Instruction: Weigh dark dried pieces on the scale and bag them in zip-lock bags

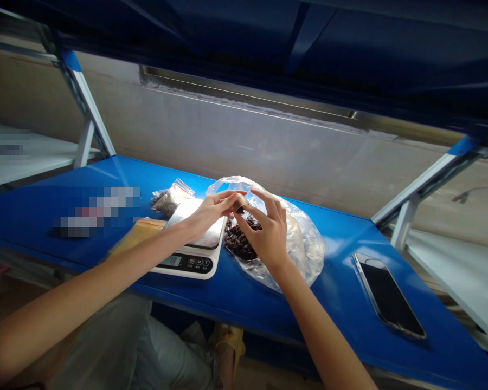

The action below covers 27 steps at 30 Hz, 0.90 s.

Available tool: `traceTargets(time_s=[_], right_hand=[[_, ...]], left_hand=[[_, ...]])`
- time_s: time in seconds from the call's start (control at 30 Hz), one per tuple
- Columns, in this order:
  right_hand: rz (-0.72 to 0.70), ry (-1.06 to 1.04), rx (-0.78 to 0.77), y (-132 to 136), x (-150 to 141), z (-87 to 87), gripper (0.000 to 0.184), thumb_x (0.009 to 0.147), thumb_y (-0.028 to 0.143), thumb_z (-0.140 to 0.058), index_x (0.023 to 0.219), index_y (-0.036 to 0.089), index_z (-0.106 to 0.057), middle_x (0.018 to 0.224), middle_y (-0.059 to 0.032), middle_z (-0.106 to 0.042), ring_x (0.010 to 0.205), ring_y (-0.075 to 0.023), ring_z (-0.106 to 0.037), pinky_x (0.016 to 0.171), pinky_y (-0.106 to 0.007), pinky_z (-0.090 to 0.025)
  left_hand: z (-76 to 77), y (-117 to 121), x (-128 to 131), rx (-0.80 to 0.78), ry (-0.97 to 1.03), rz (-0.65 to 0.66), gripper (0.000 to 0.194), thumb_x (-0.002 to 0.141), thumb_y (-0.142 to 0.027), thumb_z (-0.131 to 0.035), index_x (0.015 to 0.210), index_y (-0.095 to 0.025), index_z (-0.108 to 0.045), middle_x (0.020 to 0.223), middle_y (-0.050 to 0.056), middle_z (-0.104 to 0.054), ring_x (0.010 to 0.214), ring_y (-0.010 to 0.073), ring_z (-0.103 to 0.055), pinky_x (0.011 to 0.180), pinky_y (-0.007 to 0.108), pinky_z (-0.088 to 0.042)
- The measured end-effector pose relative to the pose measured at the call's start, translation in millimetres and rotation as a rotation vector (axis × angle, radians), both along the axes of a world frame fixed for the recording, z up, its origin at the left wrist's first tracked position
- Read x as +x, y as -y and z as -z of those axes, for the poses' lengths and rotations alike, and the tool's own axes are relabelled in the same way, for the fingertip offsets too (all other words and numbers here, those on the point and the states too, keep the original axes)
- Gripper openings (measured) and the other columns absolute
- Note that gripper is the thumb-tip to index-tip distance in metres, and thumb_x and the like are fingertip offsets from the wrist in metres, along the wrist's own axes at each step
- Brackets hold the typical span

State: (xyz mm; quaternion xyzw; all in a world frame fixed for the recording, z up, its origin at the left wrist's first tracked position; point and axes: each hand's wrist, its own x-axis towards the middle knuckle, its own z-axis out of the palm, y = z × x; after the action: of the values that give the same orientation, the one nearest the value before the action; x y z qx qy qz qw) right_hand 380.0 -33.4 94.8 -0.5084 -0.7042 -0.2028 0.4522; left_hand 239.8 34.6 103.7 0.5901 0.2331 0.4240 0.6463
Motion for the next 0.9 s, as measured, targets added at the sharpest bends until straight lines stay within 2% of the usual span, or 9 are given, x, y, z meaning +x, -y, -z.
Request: traceTargets(time_s=[0.1,0.3,0.43,0.67,0.77,0.9], right_hand=[[-0.006,-0.017,0.028,0.3,-0.3,-1.9,0.008,0.084,0.033,-0.065,0.085,0.03,-0.073,0.114,-0.0056,-0.067,0.105,-0.0251,-0.06,0.088,-0.045,-0.049],[0.013,-0.047,0.015,-3.3,5.0,2.9,0.006,0.082,0.031,-0.067,0.083,0.028,-0.072,0.113,-0.0067,-0.066,0.101,-0.0257,-0.061,0.085,-0.046,-0.048],[0.029,-0.067,-0.014,-4.3,8.9,2.9,0.006,0.08,0.032,-0.068,0.078,0.027,-0.071,0.112,-0.0063,-0.065,0.101,-0.0257,-0.061,0.084,-0.045,-0.049],[-0.049,-0.12,0.0,-4.3,8.5,1.2,0.008,0.08,0.032,-0.068,0.085,0.027,-0.07,0.106,-0.0068,-0.064,0.095,-0.0228,-0.064,0.081,-0.042,-0.053],[-0.036,-0.077,-0.025,-5.6,9.1,4.4,0.013,0.085,0.031,-0.063,0.094,0.029,-0.071,0.113,-0.0068,-0.063,0.097,-0.0228,-0.064,0.082,-0.043,-0.052],[0.019,0.025,-0.052,-3.1,8.7,5.0,0.024,0.091,0.029,-0.053,0.109,0.031,-0.068,0.124,-0.0081,-0.06,0.105,-0.0248,-0.06,0.088,-0.046,-0.048]], left_hand=[[1.8,1.4,4.4,0.011,0.045,0.014,0.031,0.083,-0.04,-0.06,0.104,-0.019,-0.07,0.088,0.004,-0.065,0.077,0.0112,-0.058,0.069,0.025,-0.046],[-1.5,-1.2,5.4,-0.007,0.042,-0.032,0.023,0.086,-0.029,-0.058,0.104,-0.018,-0.068,0.095,0.005,-0.065,0.08,0.0105,-0.06,0.068,0.023,-0.048],[-2.9,-3.6,2.5,-0.041,0.036,-0.068,0.022,0.088,-0.026,-0.056,0.105,-0.018,-0.067,0.09,0.004,-0.065,0.077,0.0094,-0.06,0.068,0.022,-0.048],[-1.9,-1.0,-3.5,-0.095,0.0,-0.075,0.025,0.09,-0.031,-0.053,0.102,-0.015,-0.068,0.084,0.004,-0.066,0.071,0.0091,-0.058,0.064,0.022,-0.046],[-1.5,-1.6,-3.2,-0.093,0.013,-0.068,0.026,0.088,-0.036,-0.056,0.098,-0.015,-0.068,0.081,0.004,-0.065,0.069,0.0089,-0.058,0.064,0.022,-0.045],[-1.1,-3.5,-3.0,-0.108,0.007,-0.04,0.038,0.084,-0.049,-0.057,0.085,-0.012,-0.066,0.076,0.004,-0.064,0.062,0.0094,-0.059,0.065,0.025,-0.046]])
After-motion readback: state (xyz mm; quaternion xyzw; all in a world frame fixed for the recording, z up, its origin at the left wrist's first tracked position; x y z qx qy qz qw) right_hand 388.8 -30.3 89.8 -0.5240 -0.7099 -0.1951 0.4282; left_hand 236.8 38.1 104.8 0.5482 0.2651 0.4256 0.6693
